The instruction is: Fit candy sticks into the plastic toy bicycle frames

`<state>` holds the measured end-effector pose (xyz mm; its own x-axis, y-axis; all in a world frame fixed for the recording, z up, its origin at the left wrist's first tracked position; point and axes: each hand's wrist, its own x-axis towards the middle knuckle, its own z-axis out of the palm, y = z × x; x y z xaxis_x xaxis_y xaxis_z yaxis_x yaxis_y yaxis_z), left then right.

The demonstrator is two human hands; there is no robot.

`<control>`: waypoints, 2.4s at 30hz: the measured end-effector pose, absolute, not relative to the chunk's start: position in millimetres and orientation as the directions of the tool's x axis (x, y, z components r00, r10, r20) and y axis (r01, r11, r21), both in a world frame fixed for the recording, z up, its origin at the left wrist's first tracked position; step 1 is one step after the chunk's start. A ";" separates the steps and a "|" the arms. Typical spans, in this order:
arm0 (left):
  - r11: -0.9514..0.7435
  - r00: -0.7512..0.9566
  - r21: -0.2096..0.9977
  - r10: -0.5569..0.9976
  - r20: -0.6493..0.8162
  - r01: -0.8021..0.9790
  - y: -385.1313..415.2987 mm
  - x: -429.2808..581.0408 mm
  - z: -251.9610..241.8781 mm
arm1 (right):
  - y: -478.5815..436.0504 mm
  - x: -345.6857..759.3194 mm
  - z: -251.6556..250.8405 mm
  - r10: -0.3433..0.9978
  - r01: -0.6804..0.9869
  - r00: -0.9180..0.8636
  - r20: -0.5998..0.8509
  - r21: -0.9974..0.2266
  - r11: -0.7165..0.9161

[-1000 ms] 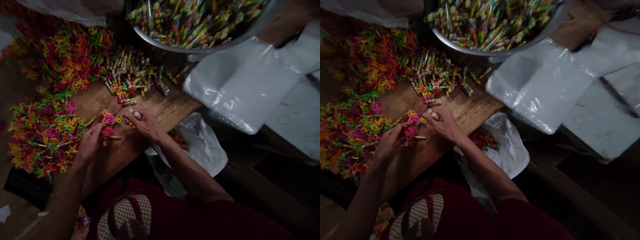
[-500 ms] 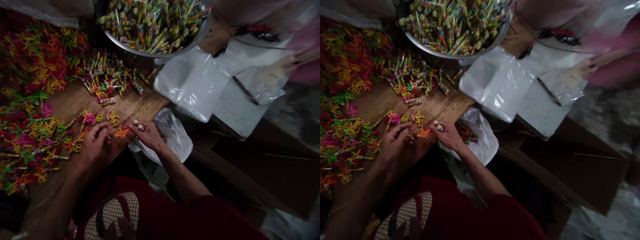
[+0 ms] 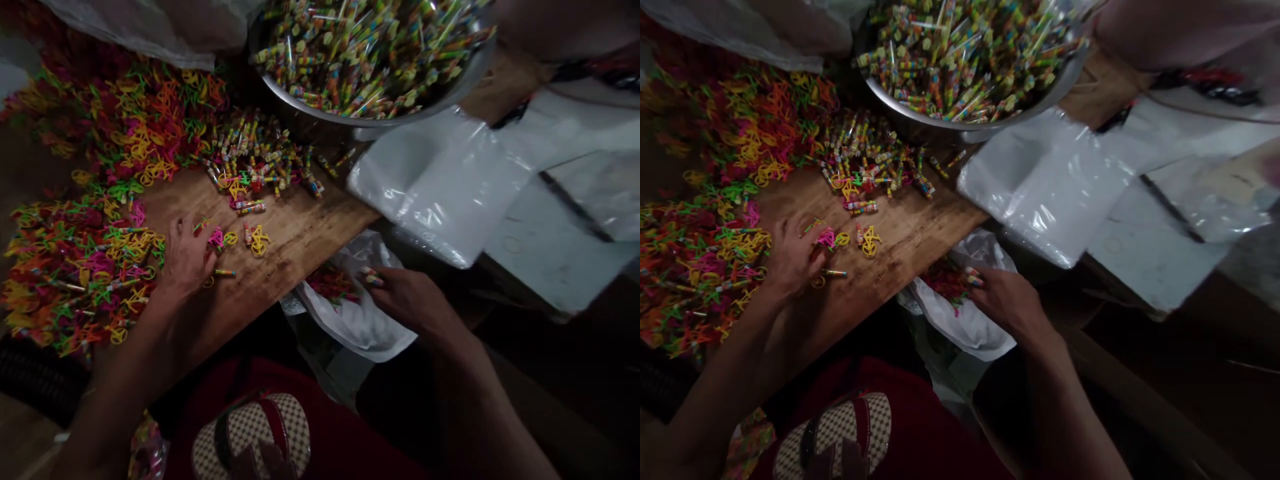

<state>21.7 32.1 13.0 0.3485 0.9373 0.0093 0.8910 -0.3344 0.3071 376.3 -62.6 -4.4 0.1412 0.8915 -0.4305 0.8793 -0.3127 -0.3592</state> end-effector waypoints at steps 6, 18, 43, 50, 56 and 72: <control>-0.361 0.369 0.131 0.928 -0.047 0.923 43.7 19.3 -0.1 | -11.0 279.5 -25.3 0.982 0.628 -0.187 -0.009 -0.770 0.112; -0.248 0.274 0.463 0.962 0.013 0.851 52.6 -38.5 -0.7 | 38.1 219.8 -20.9 0.962 0.878 -0.223 -0.156 -0.461 0.129; 0.069 -0.145 0.420 0.978 0.150 0.905 18.8 -36.5 27.1 | 30.0 198.6 -29.2 0.911 -0.173 -0.297 -0.287 -0.922 -0.347; 0.112 0.134 0.808 0.964 -0.229 0.578 24.5 41.0 25.7 | 32.6 210.4 -20.2 0.906 -0.213 -0.343 -0.249 -0.919 -0.333; 0.536 0.118 0.839 0.831 -0.544 0.091 32.7 51.5 8.2 | 32.7 217.1 -22.4 0.929 -0.096 -0.289 -0.233 -0.958 -0.270; 0.134 0.094 0.854 0.974 -0.208 0.503 45.5 83.5 5.2 | 18.5 238.3 -43.1 0.909 0.451 -0.359 0.213 -0.813 0.369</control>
<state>83.5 45.5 5.2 0.0936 0.9737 -0.2077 0.5034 0.1337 0.8537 238.3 18.5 -43.1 -0.3585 0.9088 0.2134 0.4509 0.3688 -0.8128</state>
